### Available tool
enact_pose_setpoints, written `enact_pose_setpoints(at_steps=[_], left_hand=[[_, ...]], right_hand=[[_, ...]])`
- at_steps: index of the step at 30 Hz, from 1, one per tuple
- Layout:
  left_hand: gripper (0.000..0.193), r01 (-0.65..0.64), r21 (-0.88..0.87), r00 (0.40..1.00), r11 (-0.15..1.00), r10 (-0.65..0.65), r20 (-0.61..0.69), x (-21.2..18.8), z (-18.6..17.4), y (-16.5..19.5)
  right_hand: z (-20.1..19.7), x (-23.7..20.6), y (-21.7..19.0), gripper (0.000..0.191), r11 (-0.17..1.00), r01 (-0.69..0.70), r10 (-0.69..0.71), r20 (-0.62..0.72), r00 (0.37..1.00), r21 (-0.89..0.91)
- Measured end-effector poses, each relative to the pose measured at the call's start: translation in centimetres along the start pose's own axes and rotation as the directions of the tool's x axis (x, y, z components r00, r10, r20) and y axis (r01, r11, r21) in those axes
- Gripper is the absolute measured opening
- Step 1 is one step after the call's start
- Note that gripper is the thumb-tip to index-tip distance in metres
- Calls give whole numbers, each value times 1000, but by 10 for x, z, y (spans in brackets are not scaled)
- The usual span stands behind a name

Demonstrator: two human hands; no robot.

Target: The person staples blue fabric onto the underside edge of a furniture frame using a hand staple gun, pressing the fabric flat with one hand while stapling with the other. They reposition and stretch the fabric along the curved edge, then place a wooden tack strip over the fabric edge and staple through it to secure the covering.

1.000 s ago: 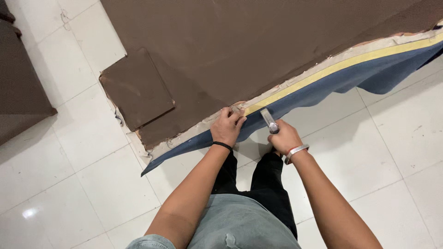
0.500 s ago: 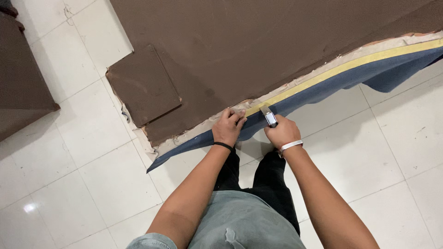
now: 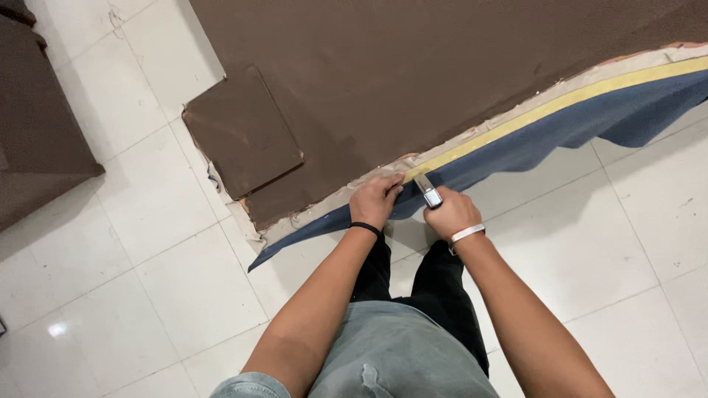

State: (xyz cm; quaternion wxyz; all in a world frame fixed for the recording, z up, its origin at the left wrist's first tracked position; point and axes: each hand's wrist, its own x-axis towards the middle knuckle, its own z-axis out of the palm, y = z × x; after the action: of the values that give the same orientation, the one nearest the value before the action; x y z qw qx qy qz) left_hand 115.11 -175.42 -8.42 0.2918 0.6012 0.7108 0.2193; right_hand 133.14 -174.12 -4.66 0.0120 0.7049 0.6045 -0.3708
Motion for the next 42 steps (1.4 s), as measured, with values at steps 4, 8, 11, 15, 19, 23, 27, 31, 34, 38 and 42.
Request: enact_pose_setpoints(at_steps=[4,8,11,15,19,23,27,31,34,38,42], left_hand=[[27,54,-88,998,995,-54,11,2,-4,-2],[25,12,-186,999,982,-19,-32,3,-7,-6],[27,63,-216,998,974,-59,26,3,-9,-9],[39,-98,88,994,991,92,67,-2,-12,-17],[42,-126,160,992,979,126,12,-8,-11,-24],[43,-135,151,990,979,127,59,-8,-8,-29],[44,-130,161,990,978,119,74,-6,-6,-32],[45,-140,156,988,978,127,91,-5,-4,-35],[47,-208,96,978,973,208,6,-4,-5,-35],[45,-160,141,984,977,145,105,-4,-7,-33],[43,-186,165,980,969,171,97,-4,-11,-27]], right_hand=[[8,-5,-1,22,999,-27,25,-75,997,-22],[21,-10,9,33,998,23,-20,-62,998,60],[27,-14,19,46,990,90,-90,-10,996,105],[31,-16,19,50,992,53,-60,59,996,114],[27,-12,8,51,994,63,-69,64,996,89],[24,-12,0,49,999,36,-39,99,994,30],[25,-16,-8,48,997,11,-18,91,996,70],[27,-21,-23,33,998,-35,34,15,999,48],[25,-23,-31,28,995,-63,62,-25,998,-82],[24,-23,-28,28,992,-90,90,-11,996,-92],[33,-28,-5,44,977,6,-7,4,1000,214]])
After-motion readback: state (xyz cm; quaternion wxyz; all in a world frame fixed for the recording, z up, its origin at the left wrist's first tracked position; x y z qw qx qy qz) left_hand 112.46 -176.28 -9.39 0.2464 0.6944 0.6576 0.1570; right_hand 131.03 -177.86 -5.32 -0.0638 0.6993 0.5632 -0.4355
